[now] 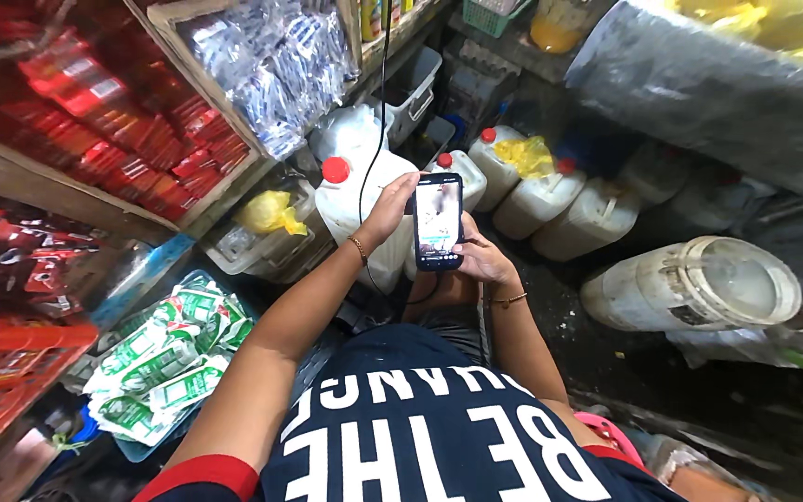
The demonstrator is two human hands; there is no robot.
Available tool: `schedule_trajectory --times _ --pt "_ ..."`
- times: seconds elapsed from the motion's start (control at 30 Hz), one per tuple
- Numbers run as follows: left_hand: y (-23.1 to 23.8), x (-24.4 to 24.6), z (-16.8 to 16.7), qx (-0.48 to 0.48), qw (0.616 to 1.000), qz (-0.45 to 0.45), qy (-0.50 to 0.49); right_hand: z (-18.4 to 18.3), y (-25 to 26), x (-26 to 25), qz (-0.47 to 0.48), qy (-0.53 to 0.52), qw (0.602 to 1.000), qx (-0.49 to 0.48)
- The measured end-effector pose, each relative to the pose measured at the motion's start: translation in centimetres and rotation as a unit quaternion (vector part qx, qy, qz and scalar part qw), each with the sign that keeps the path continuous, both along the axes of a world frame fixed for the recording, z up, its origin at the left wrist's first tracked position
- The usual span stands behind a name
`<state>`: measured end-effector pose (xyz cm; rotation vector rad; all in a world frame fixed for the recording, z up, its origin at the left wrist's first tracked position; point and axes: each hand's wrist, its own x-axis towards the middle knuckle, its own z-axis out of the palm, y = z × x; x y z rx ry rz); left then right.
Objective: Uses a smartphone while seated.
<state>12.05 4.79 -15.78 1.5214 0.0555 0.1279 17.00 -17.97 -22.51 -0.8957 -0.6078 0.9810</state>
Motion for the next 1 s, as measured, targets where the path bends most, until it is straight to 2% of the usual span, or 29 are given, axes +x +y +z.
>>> schedule_trajectory --times 0.8,1.0 --pt "-0.19 0.27 0.07 0.007 1.0 0.011 0.01 0.22 0.09 0.08 -0.012 0.016 1.0 0.011" --pt "-0.23 0.09 0.24 0.01 1.0 0.01 0.0 0.28 0.15 0.18 0.009 -0.009 0.999 0.034"
